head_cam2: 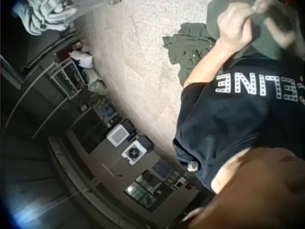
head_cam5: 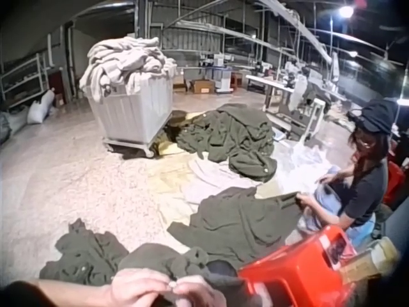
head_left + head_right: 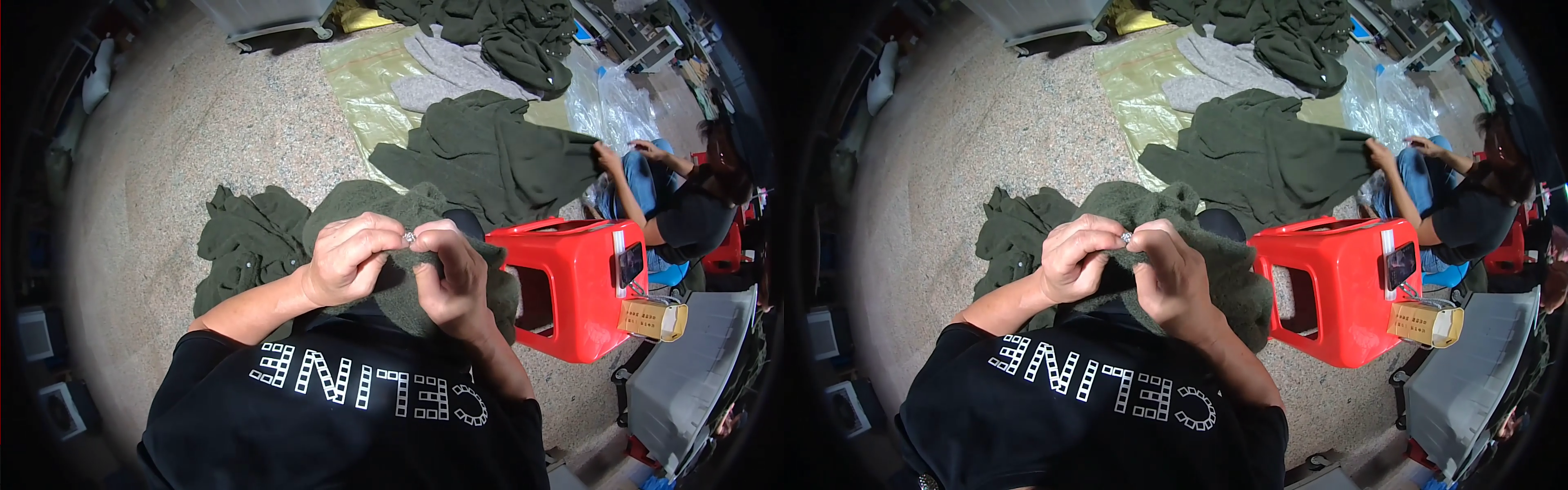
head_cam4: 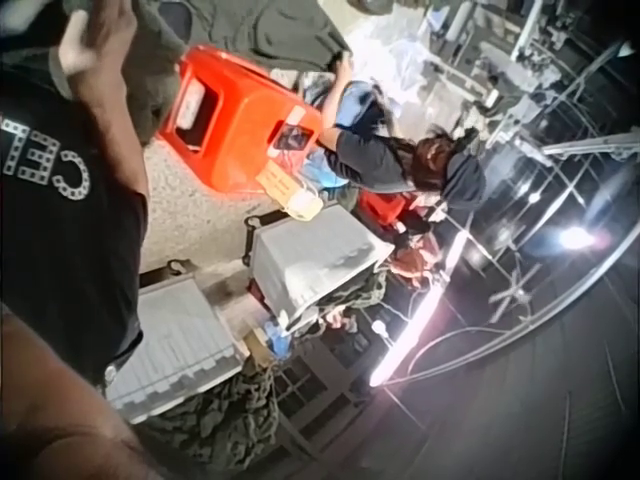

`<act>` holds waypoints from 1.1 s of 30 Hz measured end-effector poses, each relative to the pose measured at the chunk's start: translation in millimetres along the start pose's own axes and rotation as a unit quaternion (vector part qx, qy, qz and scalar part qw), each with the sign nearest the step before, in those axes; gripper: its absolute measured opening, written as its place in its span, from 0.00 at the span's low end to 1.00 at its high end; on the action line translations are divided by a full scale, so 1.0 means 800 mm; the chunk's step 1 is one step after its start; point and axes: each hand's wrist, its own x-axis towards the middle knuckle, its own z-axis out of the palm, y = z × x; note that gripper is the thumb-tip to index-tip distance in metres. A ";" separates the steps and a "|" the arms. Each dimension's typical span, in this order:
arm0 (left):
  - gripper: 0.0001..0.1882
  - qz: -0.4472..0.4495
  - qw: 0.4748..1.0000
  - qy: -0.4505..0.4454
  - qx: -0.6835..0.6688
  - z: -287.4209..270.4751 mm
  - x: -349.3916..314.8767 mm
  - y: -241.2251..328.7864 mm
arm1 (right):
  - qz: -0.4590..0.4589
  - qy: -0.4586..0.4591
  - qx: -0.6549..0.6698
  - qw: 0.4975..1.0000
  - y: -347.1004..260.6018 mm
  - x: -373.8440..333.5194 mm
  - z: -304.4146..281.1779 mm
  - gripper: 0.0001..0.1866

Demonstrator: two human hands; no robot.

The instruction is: Trimming loose threads from green garments using thread snips.

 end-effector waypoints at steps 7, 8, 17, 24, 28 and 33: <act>0.17 -0.049 0.994 -0.094 -0.030 -0.004 0.013 -0.001 | 0.023 0.010 -0.049 0.998 0.001 -0.005 -0.001 0.17; 0.17 -0.070 0.992 -0.102 -0.027 -0.003 0.011 -0.002 | 0.030 0.016 -0.051 0.998 0.003 -0.007 -0.001 0.17; 0.12 -0.147 0.988 -0.009 -0.040 0.017 0.000 0.001 | -0.124 0.073 -0.251 0.957 0.014 -0.017 0.018 0.14; 0.06 -0.162 0.978 0.011 -0.133 0.018 -0.014 0.010 | -0.182 0.126 -0.283 0.933 0.027 -0.018 0.012 0.14; 0.06 -0.129 0.984 -0.004 -0.122 0.011 -0.013 0.013 | -0.179 0.148 -0.266 0.935 0.031 -0.022 0.015 0.14; 0.10 -0.313 0.852 0.025 -0.419 0.001 -0.010 -0.004 | -0.153 0.145 -0.216 0.953 0.026 -0.028 0.018 0.12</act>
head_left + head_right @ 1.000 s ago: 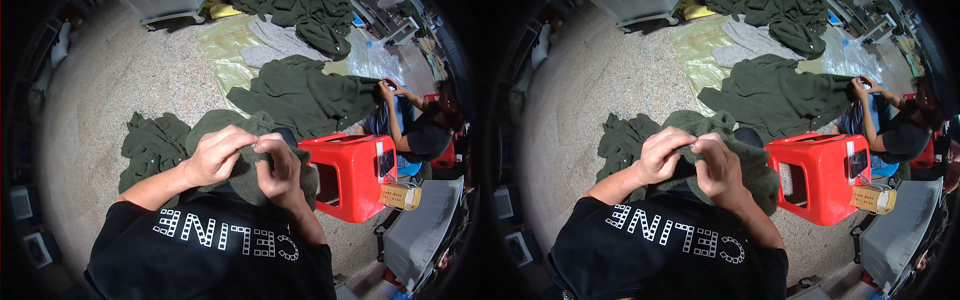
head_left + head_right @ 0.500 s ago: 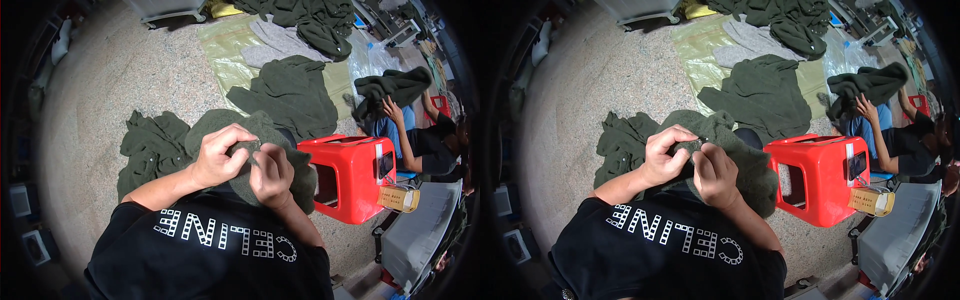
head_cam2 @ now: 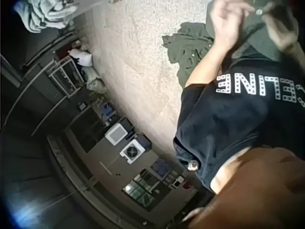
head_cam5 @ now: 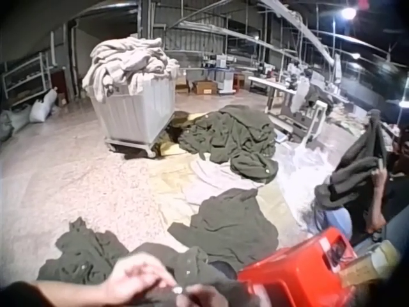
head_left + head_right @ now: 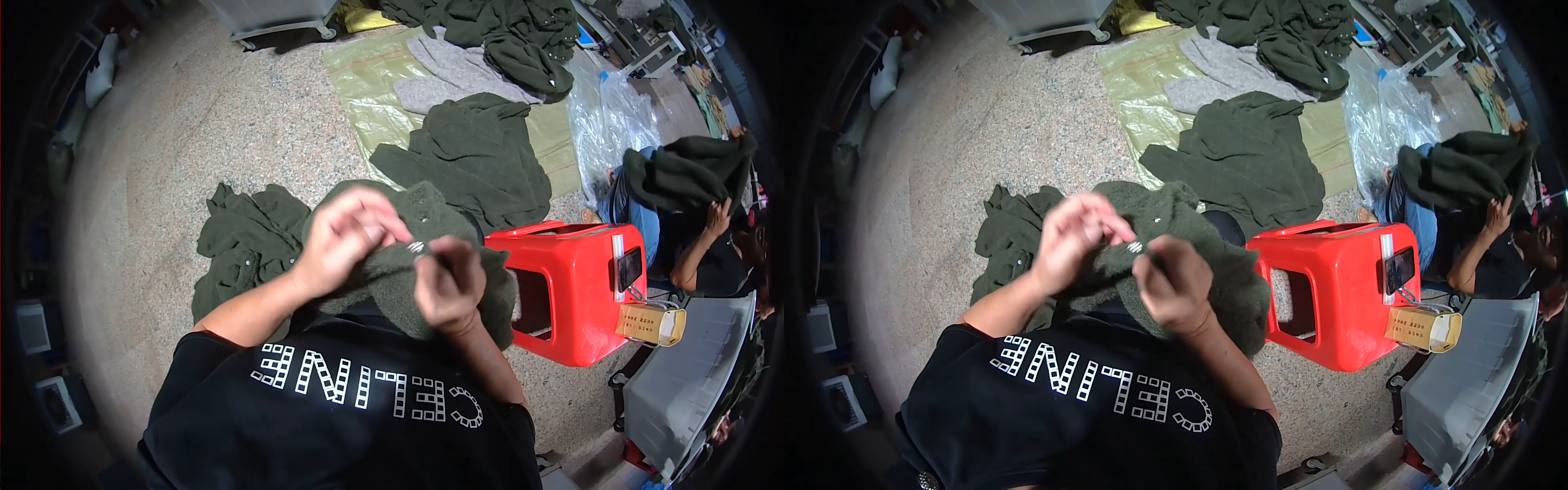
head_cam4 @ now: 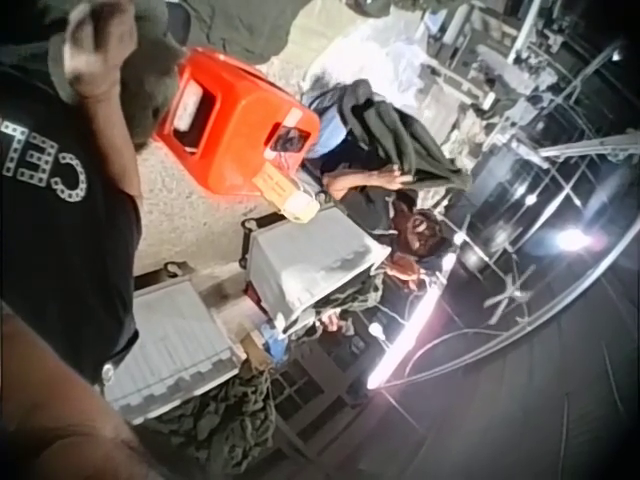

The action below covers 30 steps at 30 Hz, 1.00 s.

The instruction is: Trimming loose threads from green garments using thread snips.

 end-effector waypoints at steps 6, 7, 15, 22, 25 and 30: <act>0.08 -0.195 0.976 0.056 0.079 -0.042 0.054 -0.006 | -0.141 -0.166 0.078 0.973 -0.036 0.001 0.007 0.11; 0.08 -0.227 0.973 0.024 0.027 -0.039 0.053 -0.005 | -0.134 -0.171 0.069 0.974 -0.031 0.000 0.006 0.11; 0.08 -0.015 0.957 -0.190 0.219 -0.020 0.014 0.035 | 0.111 -0.044 0.118 0.986 -0.016 -0.005 0.002 0.13; 0.09 0.130 0.927 -0.127 0.328 -0.011 -0.001 0.023 | 0.129 -0.045 0.098 0.986 -0.016 0.009 0.004 0.18; 0.13 0.196 0.898 -0.134 0.370 -0.015 -0.002 0.019 | 0.087 -0.096 0.075 0.989 -0.011 0.012 -0.001 0.21; 0.12 0.271 0.856 -0.113 0.425 -0.017 -0.005 0.011 | 0.003 -0.161 0.043 0.986 -0.006 0.020 -0.004 0.21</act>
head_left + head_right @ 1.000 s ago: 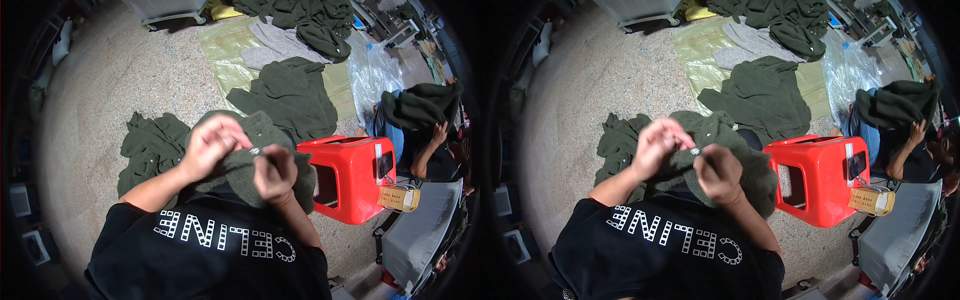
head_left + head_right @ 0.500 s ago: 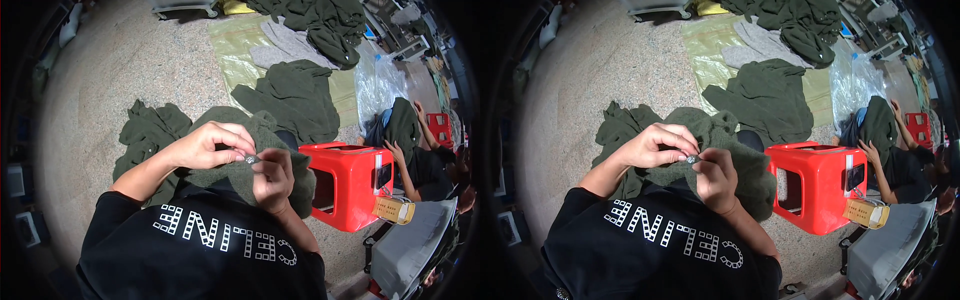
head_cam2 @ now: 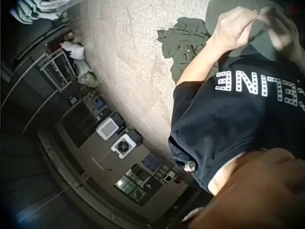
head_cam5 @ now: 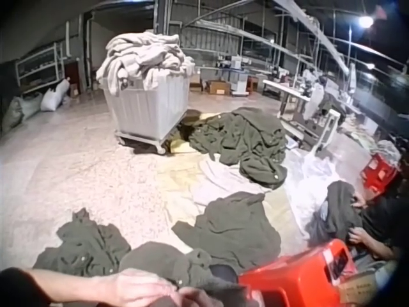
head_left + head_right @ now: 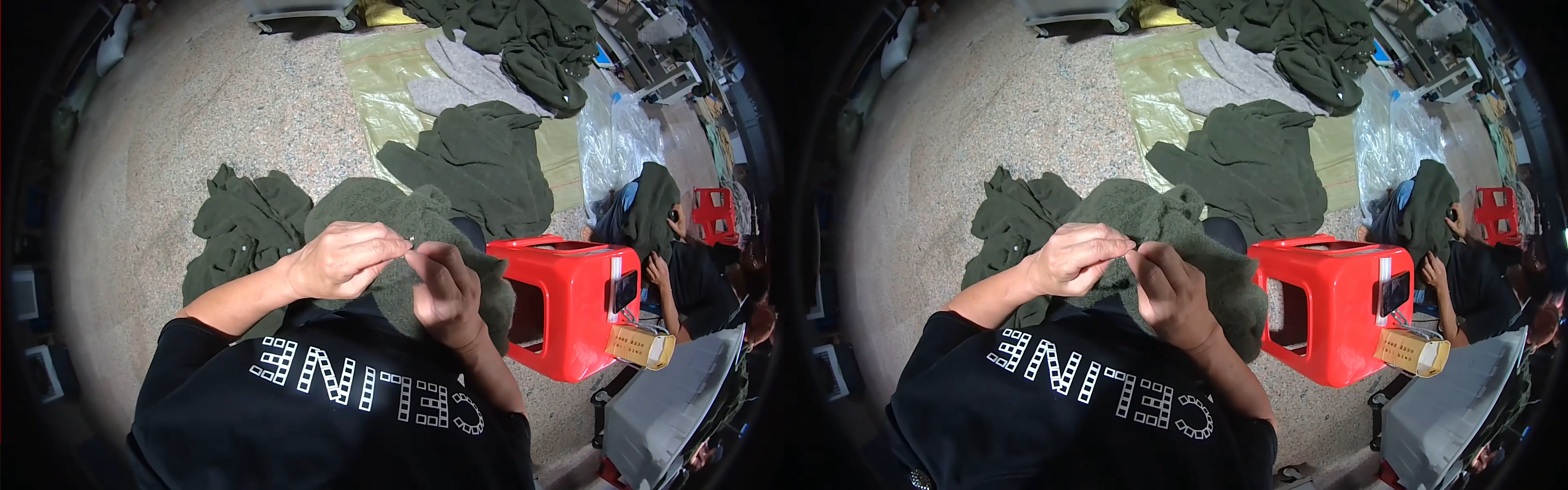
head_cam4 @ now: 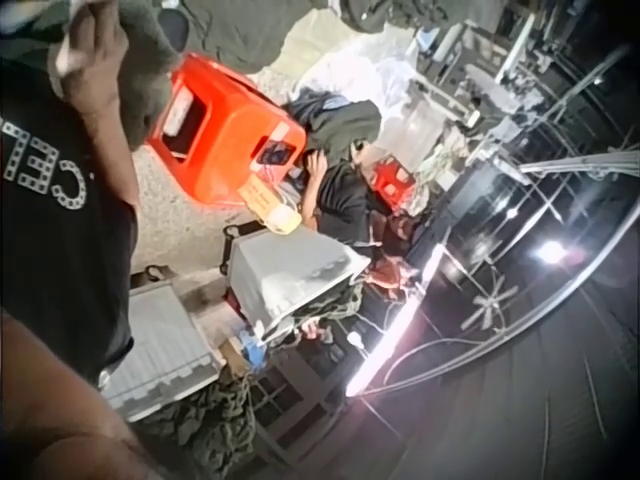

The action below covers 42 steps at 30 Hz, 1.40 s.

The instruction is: Trimming loose threads from green garments using thread snips.

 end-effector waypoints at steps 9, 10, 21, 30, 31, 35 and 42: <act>0.09 -0.126 0.984 -0.044 -0.120 -0.018 -0.002 0.006 | 0.055 -0.041 0.094 0.993 -0.007 0.005 -0.008 0.16; 0.07 -0.169 0.976 -0.012 -0.136 -0.016 -0.003 0.008 | 0.054 -0.039 0.093 0.993 -0.004 0.003 -0.006 0.16; 0.06 -0.237 0.961 0.083 -0.112 -0.001 -0.004 0.028 | 0.036 0.019 0.060 0.997 -0.005 0.011 0.001 0.16; 0.05 -0.278 0.939 0.053 -0.194 -0.008 0.003 0.024 | 0.079 0.000 0.133 0.988 -0.008 0.013 -0.007 0.18; 0.05 -0.334 0.916 0.035 -0.219 -0.010 0.004 0.027 | 0.079 0.000 0.134 0.988 -0.007 0.012 -0.005 0.18; 0.05 -0.399 0.856 0.033 -0.327 -0.010 0.011 0.018 | 0.009 0.008 0.013 1.000 -0.004 0.009 -0.002 0.19; 0.03 -0.152 0.982 0.048 -0.101 -0.006 0.015 0.024 | 0.131 0.002 0.138 0.982 -0.010 0.017 -0.020 0.20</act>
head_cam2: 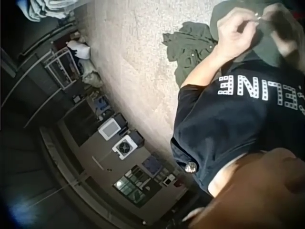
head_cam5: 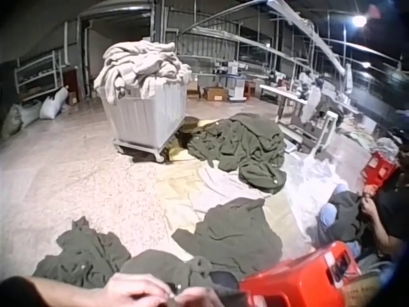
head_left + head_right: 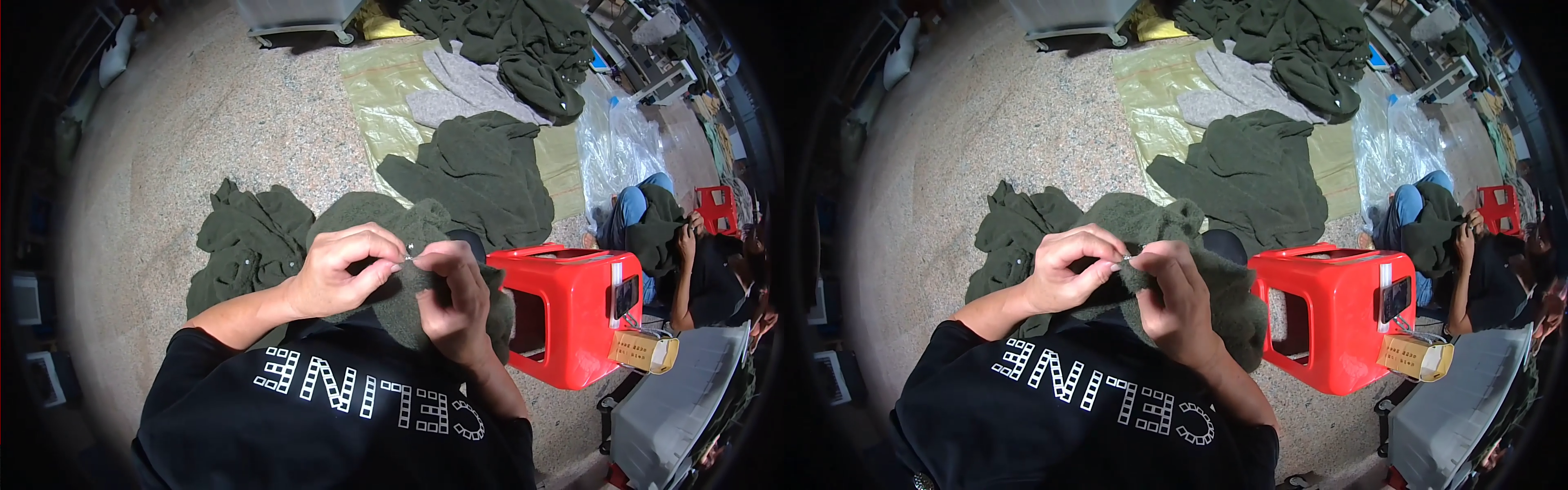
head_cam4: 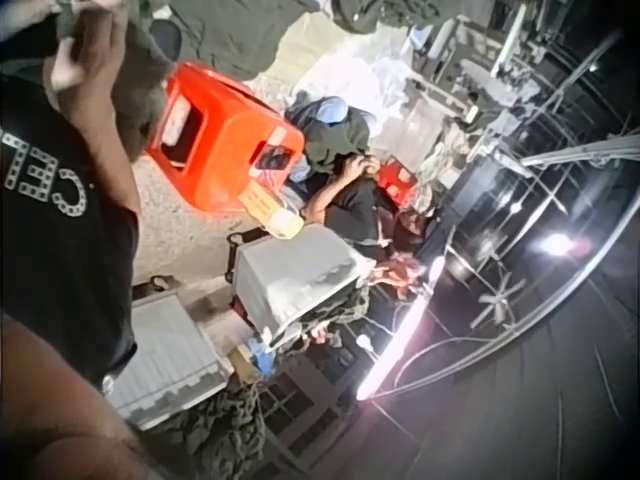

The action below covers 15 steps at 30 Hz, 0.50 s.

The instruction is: Trimming loose threads from green garments using thread snips.

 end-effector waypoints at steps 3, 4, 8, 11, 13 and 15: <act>0.04 0.088 0.996 -0.005 0.010 -0.002 0.001 -0.004 | 0.007 0.003 0.037 0.999 -0.005 0.004 -0.003 0.20; 0.04 0.087 0.996 -0.005 0.010 -0.003 0.002 -0.006 | 0.007 0.002 0.038 0.999 -0.005 0.004 -0.004 0.20; 0.07 0.145 0.989 -0.007 0.018 -0.004 0.004 -0.012 | -0.042 0.010 -0.007 0.999 -0.006 0.004 -0.002 0.20; 0.08 0.146 0.989 -0.006 0.014 -0.005 0.004 -0.012 | -0.067 0.013 -0.048 0.997 -0.010 0.004 -0.001 0.21; 0.09 0.146 0.989 -0.007 0.009 -0.004 0.005 -0.012 | -0.075 0.013 -0.072 0.994 -0.012 0.003 -0.001 0.21; 0.08 0.153 0.988 0.026 0.020 -0.002 0.005 -0.013 | -0.093 0.023 -0.062 0.993 -0.011 0.002 0.000 0.21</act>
